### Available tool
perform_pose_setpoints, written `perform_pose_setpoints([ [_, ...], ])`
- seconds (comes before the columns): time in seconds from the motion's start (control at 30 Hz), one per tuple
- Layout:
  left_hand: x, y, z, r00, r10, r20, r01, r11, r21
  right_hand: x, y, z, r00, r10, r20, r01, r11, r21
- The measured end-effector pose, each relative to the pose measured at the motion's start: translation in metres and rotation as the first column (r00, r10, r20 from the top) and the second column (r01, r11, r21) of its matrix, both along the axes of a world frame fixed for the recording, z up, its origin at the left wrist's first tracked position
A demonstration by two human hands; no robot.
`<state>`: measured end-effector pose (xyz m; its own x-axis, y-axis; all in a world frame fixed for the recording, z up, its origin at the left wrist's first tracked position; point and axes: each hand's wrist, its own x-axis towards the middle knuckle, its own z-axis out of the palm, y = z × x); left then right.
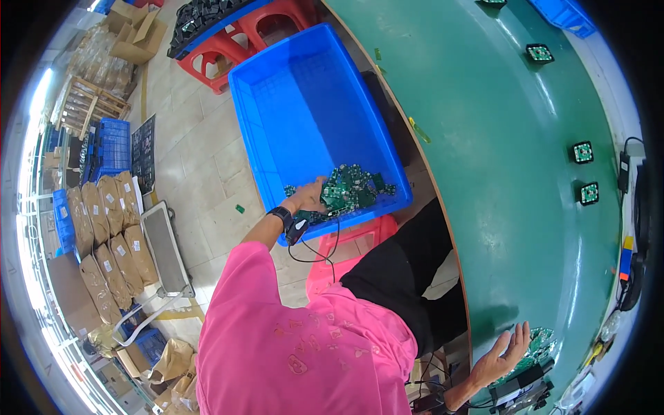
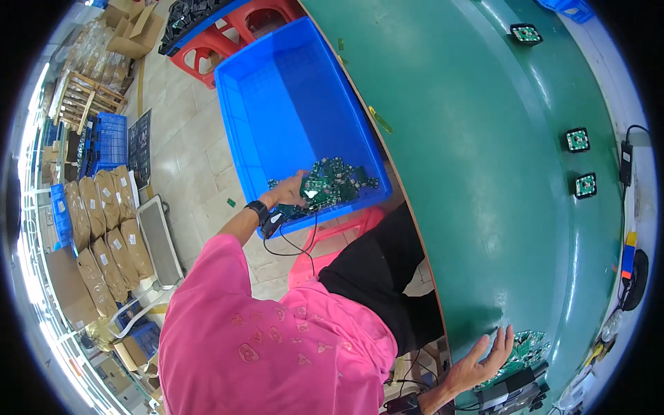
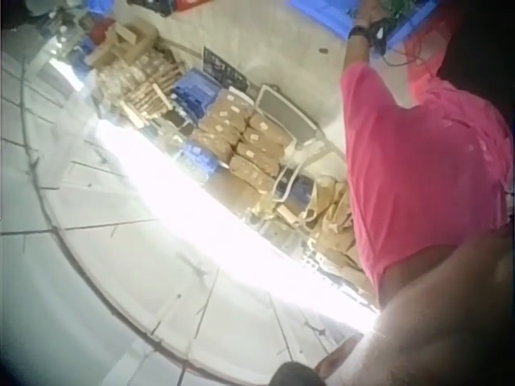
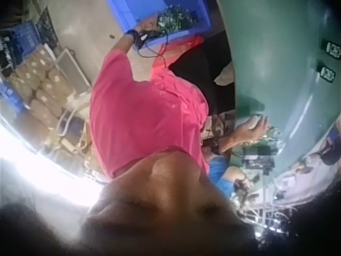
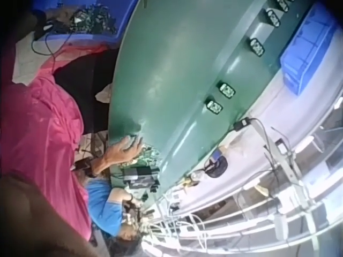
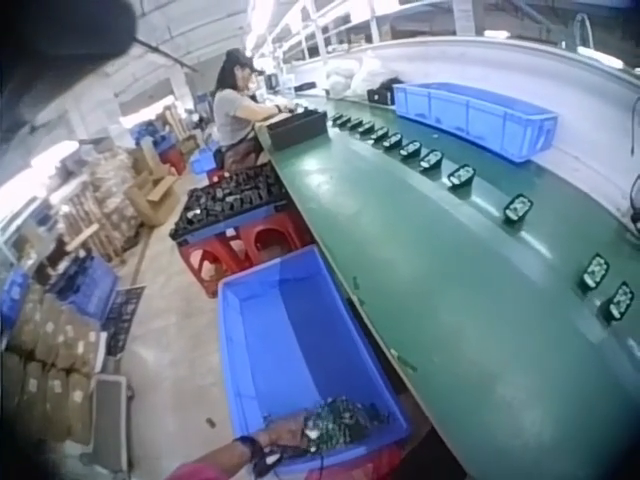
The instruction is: The person assembles electronic devices by fitting circuit boards into plastic housings and snapping them together. After completing several units, the person gathers loose circuit boards from the table and places them into a blue bin.
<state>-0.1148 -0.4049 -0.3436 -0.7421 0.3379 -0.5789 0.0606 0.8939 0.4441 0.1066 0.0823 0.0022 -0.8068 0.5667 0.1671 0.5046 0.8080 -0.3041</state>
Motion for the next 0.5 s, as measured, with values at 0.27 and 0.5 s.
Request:
perform_pose_setpoints([
  [0.27,0.004,0.029,-0.014,0.942,0.335,-0.024,-0.333,0.941,0.055,0.007,-0.007,-0.007,0.998,-0.025,-0.063,0.016,0.991,-0.135],
  [0.5,0.026,0.038,-0.002,0.895,0.425,0.139,-0.446,0.865,0.23,0.01,-0.008,-0.013,0.997,-0.015,-0.082,0.003,0.991,-0.135],
])
